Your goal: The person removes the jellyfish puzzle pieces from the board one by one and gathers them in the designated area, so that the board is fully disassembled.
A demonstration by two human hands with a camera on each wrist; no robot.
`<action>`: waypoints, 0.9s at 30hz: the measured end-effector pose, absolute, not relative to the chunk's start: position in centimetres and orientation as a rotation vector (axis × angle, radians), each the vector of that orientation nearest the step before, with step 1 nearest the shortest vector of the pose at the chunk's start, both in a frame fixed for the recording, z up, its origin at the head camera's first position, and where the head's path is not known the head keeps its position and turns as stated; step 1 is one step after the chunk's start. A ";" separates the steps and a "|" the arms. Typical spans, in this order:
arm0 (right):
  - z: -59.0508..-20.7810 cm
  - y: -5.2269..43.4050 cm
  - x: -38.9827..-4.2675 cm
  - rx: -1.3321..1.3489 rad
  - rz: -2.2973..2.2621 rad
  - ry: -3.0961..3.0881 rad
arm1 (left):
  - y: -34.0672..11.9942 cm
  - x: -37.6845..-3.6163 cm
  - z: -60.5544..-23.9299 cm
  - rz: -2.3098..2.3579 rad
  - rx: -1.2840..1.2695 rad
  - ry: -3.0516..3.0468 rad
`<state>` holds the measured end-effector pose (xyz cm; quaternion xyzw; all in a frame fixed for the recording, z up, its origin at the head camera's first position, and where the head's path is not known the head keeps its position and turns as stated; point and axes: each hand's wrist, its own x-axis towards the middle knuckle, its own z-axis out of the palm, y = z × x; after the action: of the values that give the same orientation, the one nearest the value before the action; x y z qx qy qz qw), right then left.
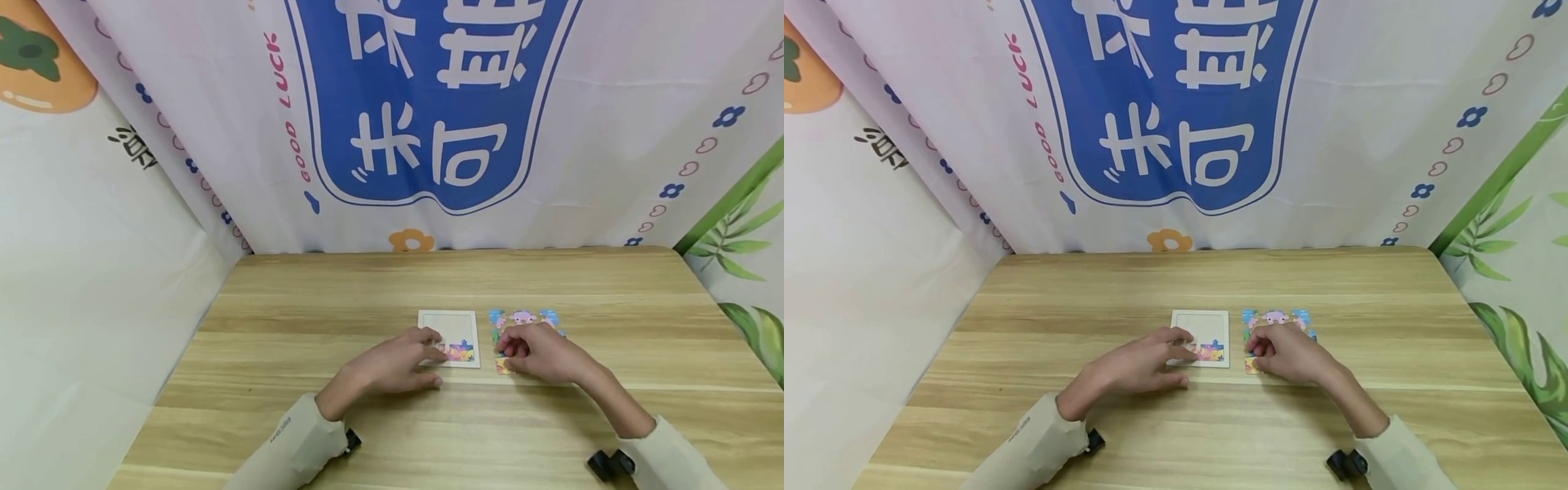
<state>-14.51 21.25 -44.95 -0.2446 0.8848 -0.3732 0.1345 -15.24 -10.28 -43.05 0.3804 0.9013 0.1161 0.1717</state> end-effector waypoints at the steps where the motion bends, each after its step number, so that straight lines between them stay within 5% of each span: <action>1: -45.0 21.3 -14.5 -0.712 -1.080 2.564 | -10.2 -15.2 -43.0 0.331 1.081 2.563; 27: -44.2 18.4 -15.3 -0.775 -1.086 2.546 | -9.9 -15.2 -43.2 0.272 1.147 2.576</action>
<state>-15.28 18.43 -44.21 -0.2673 0.8778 -0.3745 0.1331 -15.16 -9.92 -43.17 0.4002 0.8985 0.0950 0.1537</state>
